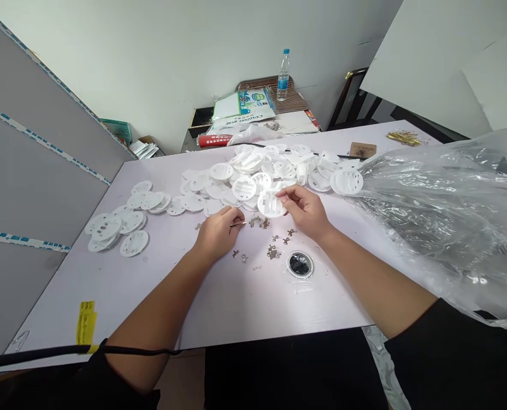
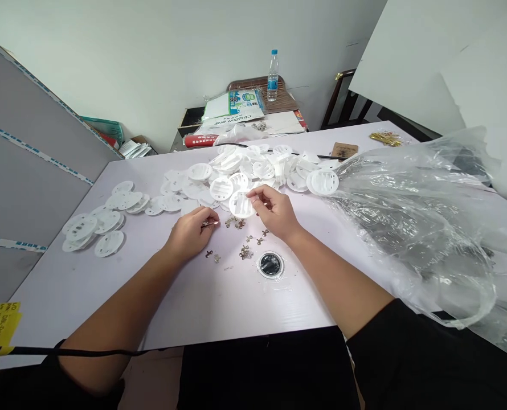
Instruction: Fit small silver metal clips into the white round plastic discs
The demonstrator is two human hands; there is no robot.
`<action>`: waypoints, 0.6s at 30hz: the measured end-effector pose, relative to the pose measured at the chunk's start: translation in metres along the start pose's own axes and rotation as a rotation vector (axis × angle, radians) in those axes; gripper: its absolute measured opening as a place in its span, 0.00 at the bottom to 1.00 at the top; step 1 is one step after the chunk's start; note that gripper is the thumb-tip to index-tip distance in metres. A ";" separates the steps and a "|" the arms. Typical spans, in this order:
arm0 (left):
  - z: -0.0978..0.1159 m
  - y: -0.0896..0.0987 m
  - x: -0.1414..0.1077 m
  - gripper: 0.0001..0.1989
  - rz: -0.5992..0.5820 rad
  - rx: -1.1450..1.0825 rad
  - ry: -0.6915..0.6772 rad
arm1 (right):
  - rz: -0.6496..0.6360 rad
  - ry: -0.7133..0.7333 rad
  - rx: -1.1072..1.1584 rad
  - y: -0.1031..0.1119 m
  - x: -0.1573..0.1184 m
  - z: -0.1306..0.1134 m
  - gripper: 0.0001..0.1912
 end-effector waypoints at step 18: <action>-0.009 0.013 -0.006 0.11 0.167 -0.477 0.151 | -0.145 -0.034 -0.056 -0.019 -0.006 -0.003 0.08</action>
Point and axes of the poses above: each hand's wrist, its own x-axis towards the middle knuckle, its own y-axis out of the back of the hand, z = x × y, the point moved 9 cm from there along x, towards the middle knuckle, and after that the axes turned 9 degrees about -y, right-handed, at the moved point
